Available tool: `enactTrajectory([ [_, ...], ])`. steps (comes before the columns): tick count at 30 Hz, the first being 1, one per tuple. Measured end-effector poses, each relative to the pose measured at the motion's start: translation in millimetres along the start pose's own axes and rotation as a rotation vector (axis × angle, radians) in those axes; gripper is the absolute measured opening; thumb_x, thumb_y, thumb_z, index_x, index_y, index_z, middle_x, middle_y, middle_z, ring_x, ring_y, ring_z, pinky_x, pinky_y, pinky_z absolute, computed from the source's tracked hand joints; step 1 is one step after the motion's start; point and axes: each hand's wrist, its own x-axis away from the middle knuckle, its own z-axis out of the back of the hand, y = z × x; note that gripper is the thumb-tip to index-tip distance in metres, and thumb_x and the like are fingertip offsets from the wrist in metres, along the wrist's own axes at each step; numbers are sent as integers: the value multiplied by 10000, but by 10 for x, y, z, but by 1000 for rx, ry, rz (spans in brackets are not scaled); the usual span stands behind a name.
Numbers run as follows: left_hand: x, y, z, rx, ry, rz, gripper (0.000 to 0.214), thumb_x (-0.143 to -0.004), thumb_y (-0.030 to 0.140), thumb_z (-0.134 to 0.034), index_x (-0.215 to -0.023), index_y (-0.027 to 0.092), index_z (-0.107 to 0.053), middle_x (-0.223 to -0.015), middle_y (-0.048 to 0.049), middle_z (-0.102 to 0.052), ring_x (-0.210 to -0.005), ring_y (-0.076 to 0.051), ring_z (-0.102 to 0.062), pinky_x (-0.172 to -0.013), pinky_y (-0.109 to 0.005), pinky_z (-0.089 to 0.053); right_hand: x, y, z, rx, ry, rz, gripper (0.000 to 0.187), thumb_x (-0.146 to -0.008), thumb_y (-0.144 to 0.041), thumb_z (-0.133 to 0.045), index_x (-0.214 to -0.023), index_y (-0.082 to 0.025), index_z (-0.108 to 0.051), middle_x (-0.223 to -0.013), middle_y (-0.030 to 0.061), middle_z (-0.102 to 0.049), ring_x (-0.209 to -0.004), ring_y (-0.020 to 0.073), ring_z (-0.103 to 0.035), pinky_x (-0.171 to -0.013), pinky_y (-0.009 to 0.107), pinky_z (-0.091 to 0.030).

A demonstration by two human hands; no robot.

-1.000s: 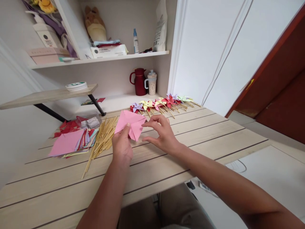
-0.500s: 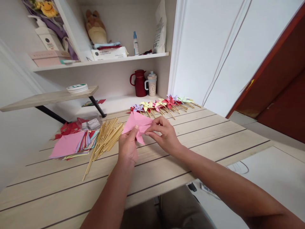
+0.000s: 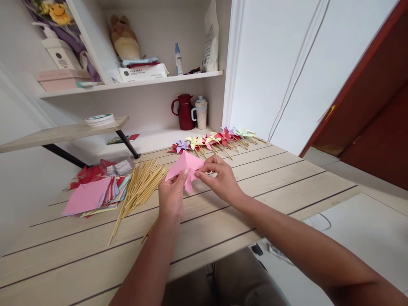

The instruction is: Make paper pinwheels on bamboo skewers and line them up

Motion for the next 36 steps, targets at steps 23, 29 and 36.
enactTrajectory([
  [23,5,-39,-6,-55,38,-60,356,-633,263,-897,-943,132,-782,-954,-98,-790,-883,-207,-734,-864,-332,-550,-29,-71,64,44,18,54,117,-808,-194,-741,-703,-214,-693,-823,19,-554,-804,184,-581,-744,352,-496],
  [29,-6,-61,12,-115,27,-55,394,-633,306,-902,-966,130,-788,-937,-97,-788,-864,-212,-730,-842,-343,-555,-36,-64,69,87,-24,124,135,-812,-158,-723,-696,-208,-675,-810,19,-552,-784,181,-582,-721,350,-488],
  [36,0,-58,11,-154,36,-50,385,-636,303,-898,-961,128,-789,-944,-110,-787,-856,-217,-733,-831,-344,-558,-29,-49,58,94,-40,122,141,-826,-198,-749,-704,-214,-678,-813,20,-555,-786,186,-579,-725,355,-500],
])
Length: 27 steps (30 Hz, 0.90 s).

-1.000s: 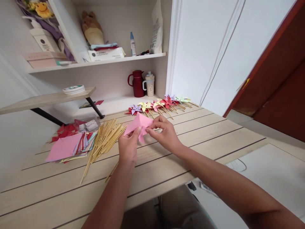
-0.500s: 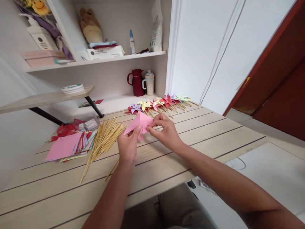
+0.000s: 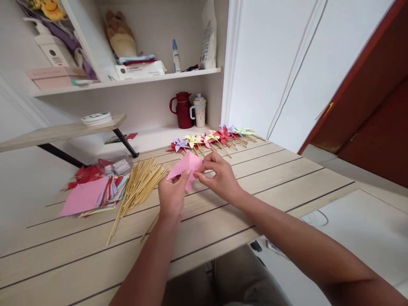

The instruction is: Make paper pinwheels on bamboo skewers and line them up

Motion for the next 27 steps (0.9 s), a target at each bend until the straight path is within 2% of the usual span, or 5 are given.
enactTrajectory([
  [4,-18,11,13,-2,31,-15,351,-640,292,-888,-935,131,-784,-926,-99,-784,-852,-216,-728,-804,-331,-559,-22,51,34,-31,72,-64,117,-816,-314,-799,-867,-236,-728,-900,38,-598,-874,210,-593,-790,377,-516],
  [9,-35,10,53,-147,50,-86,248,-671,278,-863,-883,167,-797,-820,-58,-763,-763,-189,-687,-751,-302,-526,-89,174,123,-177,35,-286,562,-748,-406,-841,-1261,-277,-654,-1272,98,-628,-1096,252,-615,-935,445,-500],
  [16,30,62,26,-382,-137,-375,83,-755,207,-776,-792,265,-822,-847,-52,-764,-881,-231,-661,-928,-349,-476,-119,212,173,-387,-175,-389,272,-676,-409,-867,-849,-220,-775,-1064,64,-717,-1040,245,-650,-904,414,-497],
  [20,42,78,2,-422,-163,-378,104,-764,204,-772,-787,292,-823,-872,-48,-772,-917,-248,-655,-996,-386,-447,-118,211,165,-388,-196,-378,237,-650,-379,-878,-784,-210,-779,-1034,55,-692,-982,220,-661,-860,378,-520],
  [27,10,26,38,-480,-167,-411,86,-787,238,-756,-844,261,-817,-884,-47,-779,-894,-229,-683,-924,-365,-482,-113,157,166,-454,-271,-447,187,-687,-306,-820,-607,-176,-713,-812,25,-690,-779,169,-633,-783,328,-487],
])
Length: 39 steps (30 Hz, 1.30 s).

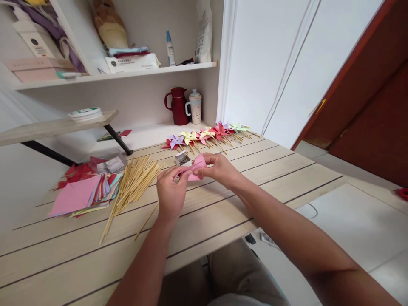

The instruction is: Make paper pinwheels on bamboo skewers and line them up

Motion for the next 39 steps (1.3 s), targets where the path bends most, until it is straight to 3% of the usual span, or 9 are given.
enactTrajectory([
  [5,-7,-9,26,-56,3,28,156,-846,333,-715,-907,205,-779,-880,-53,-757,-845,-207,-675,-841,-341,-511,14,-10,-73,-201,57,-176,210,-613,-303,-857,-717,-152,-756,-673,12,-682,-633,142,-574,-643,290,-431],
  [10,-27,2,42,189,179,179,485,-957,570,-527,-1295,241,-636,-1107,-85,-714,-1010,-203,-670,-887,-334,-516,-36,12,-140,-429,188,-241,285,-564,-344,-901,-737,-154,-778,-702,28,-731,-621,131,-562,-658,284,-413],
  [13,-42,-67,36,311,272,302,513,-941,607,-532,-1290,238,-608,-1103,-79,-691,-995,-187,-665,-920,-342,-504,-68,-21,-187,-527,230,-295,276,-535,-336,-914,-674,-155,-758,-654,22,-714,-590,122,-526,-640,282,-384],
  [17,-93,-189,52,515,380,644,282,-913,409,-638,-1125,223,-626,-1031,-40,-675,-859,-143,-660,-833,-310,-507,-98,-124,-272,-587,197,-357,324,-512,-346,-932,-696,-139,-763,-700,39,-730,-620,124,-536,-648,278,-371],
  [19,-134,-223,100,546,444,699,249,-922,414,-607,-1075,220,-641,-1028,-34,-662,-874,-141,-655,-842,-314,-502,-122,-161,-316,-562,176,-344,339,-508,-355,-935,-696,-132,-763,-682,34,-719,-604,115,-515,-635,275,-350],
  [23,-191,-202,219,447,459,505,434,-916,595,-554,-1086,219,-685,-1095,-52,-667,-1086,-185,-626,-979,-353,-467,-180,-125,-392,-496,186,-279,326,-497,-344,-927,-684,-134,-761,-653,23,-708,-585,111,-503,-632,277,-346],
  [28,-161,-125,207,414,213,380,445,-785,519,-765,-1072,181,-720,-1177,-101,-706,-1128,-235,-642,-1000,-375,-480,-158,28,-426,-485,190,-285,325,-508,-354,-920,-702,-136,-778,-661,27,-719,-592,117,-520,-634,278,-368],
  [32,-125,-133,155,322,61,353,404,-776,492,-770,-1009,162,-765,-1072,-109,-749,-1034,-238,-674,-968,-377,-491,-119,86,-374,-467,171,-287,352,-533,-352,-921,-783,-135,-803,-749,54,-759,-656,141,-588,-684,290,-419],
  [39,-121,-177,162,114,135,307,231,-737,397,-778,-792,173,-784,-795,-46,-745,-819,-210,-666,-813,-332,-494,-81,91,-393,-426,100,-313,315,-557,-339,-908,-763,-131,-792,-729,50,-751,-653,141,-612,-678,287,-448],
])
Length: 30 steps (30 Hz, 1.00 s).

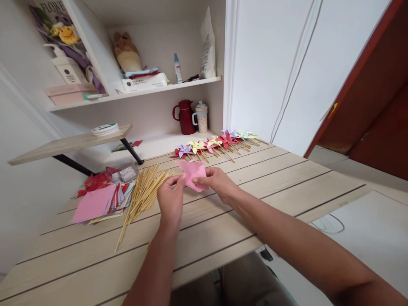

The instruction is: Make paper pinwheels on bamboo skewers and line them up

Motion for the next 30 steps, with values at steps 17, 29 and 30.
enactTrajectory([
  [17,26,27,-22,29,57,3,205,-709,368,-800,-772,174,-777,-781,-40,-744,-768,-194,-661,-746,-311,-505,54,-13,-44,-39,19,22,303,-574,-315,-899,-814,-164,-794,-870,73,-788,-776,201,-673,-723,318,-499],
  [29,-1,93,66,86,-10,-65,385,-909,515,-590,-1025,192,-766,-1013,-83,-724,-868,-197,-664,-800,-322,-522,47,-139,70,-126,15,-19,322,-618,-343,-893,-846,-136,-798,-867,92,-794,-757,193,-686,-740,313,-511],
  [30,-20,102,84,58,14,-116,332,-899,454,-621,-1105,225,-748,-1094,-74,-699,-887,-183,-660,-857,-329,-519,38,-168,101,-147,20,-32,313,-618,-335,-895,-840,-137,-797,-869,95,-795,-760,195,-693,-745,313,-516],
])
